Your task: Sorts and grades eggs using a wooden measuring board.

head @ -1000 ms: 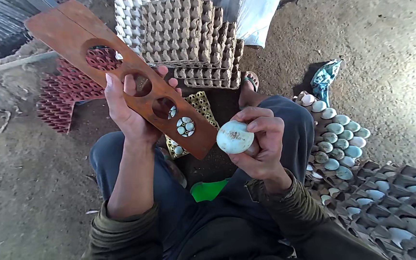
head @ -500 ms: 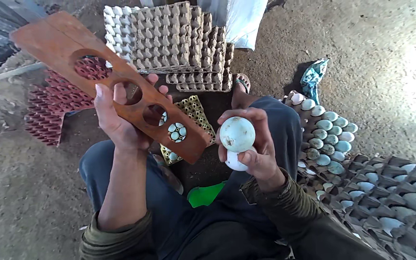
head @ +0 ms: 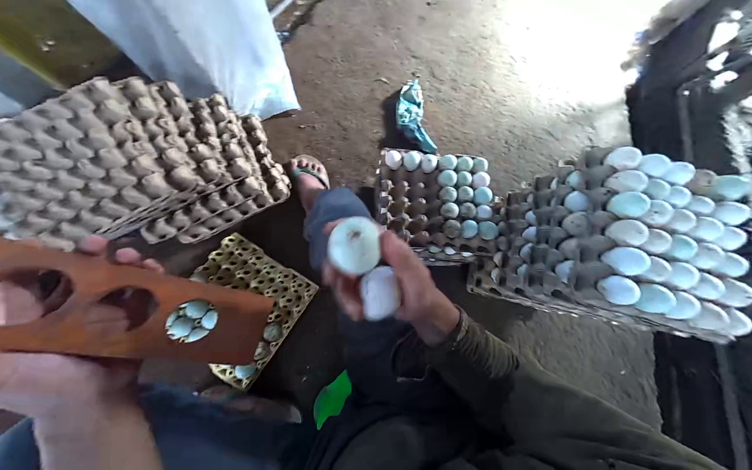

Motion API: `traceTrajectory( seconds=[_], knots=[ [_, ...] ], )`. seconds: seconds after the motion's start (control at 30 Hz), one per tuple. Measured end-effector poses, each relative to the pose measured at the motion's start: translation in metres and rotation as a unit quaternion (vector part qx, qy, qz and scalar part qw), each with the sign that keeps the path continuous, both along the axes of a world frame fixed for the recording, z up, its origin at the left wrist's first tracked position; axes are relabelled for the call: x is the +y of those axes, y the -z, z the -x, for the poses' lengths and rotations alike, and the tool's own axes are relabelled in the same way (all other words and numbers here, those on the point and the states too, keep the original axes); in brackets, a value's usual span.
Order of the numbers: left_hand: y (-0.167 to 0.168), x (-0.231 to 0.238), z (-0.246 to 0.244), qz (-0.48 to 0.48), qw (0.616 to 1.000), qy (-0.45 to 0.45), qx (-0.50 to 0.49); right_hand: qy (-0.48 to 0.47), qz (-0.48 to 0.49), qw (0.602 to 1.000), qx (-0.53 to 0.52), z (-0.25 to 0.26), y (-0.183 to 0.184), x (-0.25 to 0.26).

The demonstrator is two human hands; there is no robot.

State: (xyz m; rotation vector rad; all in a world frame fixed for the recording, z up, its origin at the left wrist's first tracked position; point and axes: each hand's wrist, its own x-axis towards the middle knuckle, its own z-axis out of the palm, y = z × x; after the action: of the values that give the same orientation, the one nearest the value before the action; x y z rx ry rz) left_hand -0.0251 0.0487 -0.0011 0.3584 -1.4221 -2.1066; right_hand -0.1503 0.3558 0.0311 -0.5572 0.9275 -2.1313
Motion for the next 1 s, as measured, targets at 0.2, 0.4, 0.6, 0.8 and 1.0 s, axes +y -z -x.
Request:
traceTrajectory(
  seconds=[0.2,0.4,0.6,0.8,1.0],
  knots=[
    [-0.009,0.005,0.011,-0.076,0.997,-0.015,-0.003,0.333,-0.521,0.767,0.174,0.103,0.056,0.096],
    [0.021,-0.028,-0.006,-0.09,0.994,0.05,0.047,0.256,-0.743,0.575,0.229,0.193,0.104,0.115],
    [0.022,-0.035,-0.01,-0.1,0.991,0.064,0.055,0.128,-0.805,0.492,0.306,0.245,0.134,0.102],
    [0.027,-0.043,-0.015,-0.096,0.992,0.065,0.058,0.273,-0.446,0.852,0.005,0.199,0.081,0.114],
    [0.018,-0.037,-0.009,-0.035,0.996,0.068,0.041,0.165,-0.167,0.968,0.087,0.097,0.033,0.12]
  ],
)
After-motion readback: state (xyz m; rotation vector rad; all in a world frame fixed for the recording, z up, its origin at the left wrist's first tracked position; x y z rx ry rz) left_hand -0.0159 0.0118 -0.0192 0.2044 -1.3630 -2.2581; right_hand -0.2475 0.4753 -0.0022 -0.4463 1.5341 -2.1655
